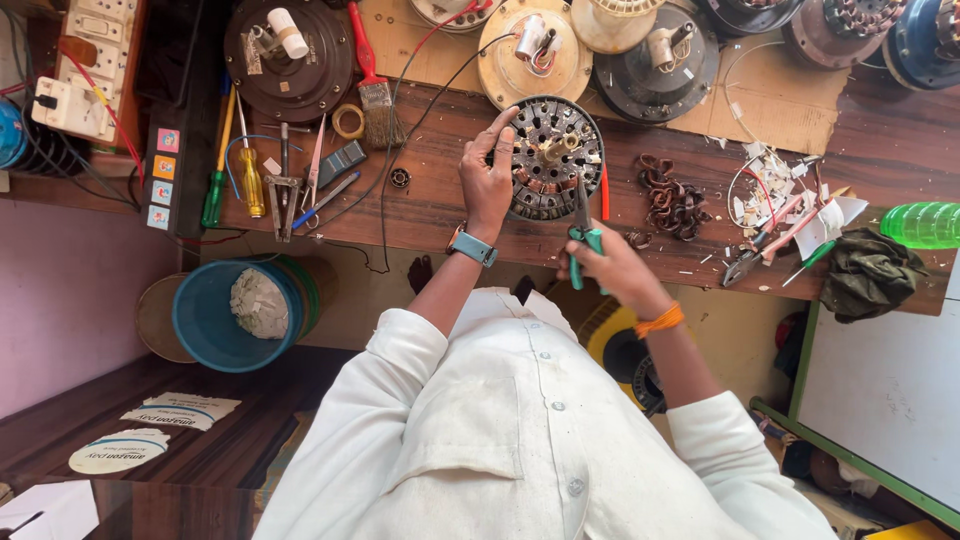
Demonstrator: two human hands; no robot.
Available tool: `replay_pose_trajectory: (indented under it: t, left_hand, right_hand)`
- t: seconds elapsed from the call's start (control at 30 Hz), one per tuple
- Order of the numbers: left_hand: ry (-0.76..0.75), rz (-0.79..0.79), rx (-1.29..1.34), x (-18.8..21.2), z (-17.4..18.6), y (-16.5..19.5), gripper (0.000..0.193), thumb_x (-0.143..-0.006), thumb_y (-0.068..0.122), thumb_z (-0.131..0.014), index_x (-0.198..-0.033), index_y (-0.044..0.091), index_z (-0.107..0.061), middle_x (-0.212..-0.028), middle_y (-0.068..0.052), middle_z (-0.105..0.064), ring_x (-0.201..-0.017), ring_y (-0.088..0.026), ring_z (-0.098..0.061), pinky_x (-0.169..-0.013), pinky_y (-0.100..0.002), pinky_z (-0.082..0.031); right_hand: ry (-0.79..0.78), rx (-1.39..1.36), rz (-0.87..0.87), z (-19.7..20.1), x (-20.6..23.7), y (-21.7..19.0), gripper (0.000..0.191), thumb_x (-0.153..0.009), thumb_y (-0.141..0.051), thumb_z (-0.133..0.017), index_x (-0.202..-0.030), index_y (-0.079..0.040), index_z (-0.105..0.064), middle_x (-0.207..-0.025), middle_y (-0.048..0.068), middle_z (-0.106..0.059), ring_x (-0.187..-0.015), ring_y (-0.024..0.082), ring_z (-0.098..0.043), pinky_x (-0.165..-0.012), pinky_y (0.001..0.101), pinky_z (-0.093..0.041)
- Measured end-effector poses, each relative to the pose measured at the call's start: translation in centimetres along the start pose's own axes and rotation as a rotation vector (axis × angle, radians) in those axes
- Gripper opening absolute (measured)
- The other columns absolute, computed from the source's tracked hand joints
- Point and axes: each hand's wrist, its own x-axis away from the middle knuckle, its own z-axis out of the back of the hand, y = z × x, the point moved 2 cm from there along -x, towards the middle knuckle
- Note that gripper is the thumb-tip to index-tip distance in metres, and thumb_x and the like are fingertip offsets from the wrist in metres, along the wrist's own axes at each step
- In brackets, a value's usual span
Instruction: The person uses pliers to grip and pull cut copper wire windings out of a fan motor stator on a workbench, working around the slots one at a time and setting the removed coils aside on the bench.
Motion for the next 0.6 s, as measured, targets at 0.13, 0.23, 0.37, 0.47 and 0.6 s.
replay_pose_trajectory:
  t: [0.13,0.23,0.37,0.47,0.6]
  left_hand:
    - [0.02,0.032,-0.015,0.0,-0.1,-0.2,0.028,-0.105,0.023,-0.059,-0.129,0.018,-0.073,-0.115,-0.002,-0.078,-0.096,-0.018,-0.06,-0.095,-0.032,-0.05]
    - [0.049,0.029,-0.04,0.1,-0.2,-0.2,0.029,-0.106,0.024,-0.057,-0.128,0.017,-0.074,-0.115,-0.003,-0.078,-0.096,-0.019,-0.06,-0.095,-0.033,-0.05]
    - [0.148,0.028,-0.055,0.9,-0.5,0.5,0.03,-0.108,0.026,-0.052,-0.128,0.015,-0.072,-0.117,-0.007,-0.076,-0.099,-0.021,-0.061,-0.096,-0.036,-0.05]
    - [0.19,-0.006,-0.03,1.3,-0.3,1.0,0.028,-0.109,0.025,-0.051,-0.127,0.011,-0.067,-0.12,-0.01,-0.071,-0.109,-0.022,-0.062,-0.098,-0.038,-0.049]
    - [0.03,0.018,0.034,0.0,1.2,0.8,0.02,-0.105,0.02,-0.061,-0.118,0.005,-0.065,-0.111,-0.009,-0.07,-0.105,-0.021,-0.064,-0.095,-0.035,-0.051]
  right_hand:
    - [0.584,0.774,0.453,-2.1,-1.7,1.5,0.021,-0.101,-0.008,-0.061,-0.115,0.002,-0.049,-0.093,0.022,-0.067,-0.088,0.039,-0.069,-0.076,0.0481,-0.053]
    - [0.72,0.805,0.863,-3.0,-2.8,1.7,0.022,-0.098,-0.003,-0.058,-0.118,0.001,-0.05,-0.093,0.022,-0.063,-0.085,0.039,-0.068,-0.075,0.0476,-0.054]
    - [0.757,0.681,0.701,-0.8,-2.9,3.0,0.014,-0.103,-0.013,-0.064,-0.111,-0.003,-0.058,-0.082,0.016,-0.066,-0.07,0.033,-0.067,-0.064,0.0438,-0.051]
    - [0.929,0.505,0.572,3.1,-0.9,5.5,0.021,-0.105,-0.023,-0.063,-0.112,-0.003,-0.064,-0.085,0.016,-0.066,-0.072,0.031,-0.067,-0.066,0.0418,-0.052]
    - [1.032,0.572,0.136,11.0,1.6,10.0,0.042,-0.112,-0.042,-0.064,-0.106,-0.001,-0.069,-0.086,0.018,-0.072,-0.081,0.029,-0.071,-0.077,0.0424,-0.053]
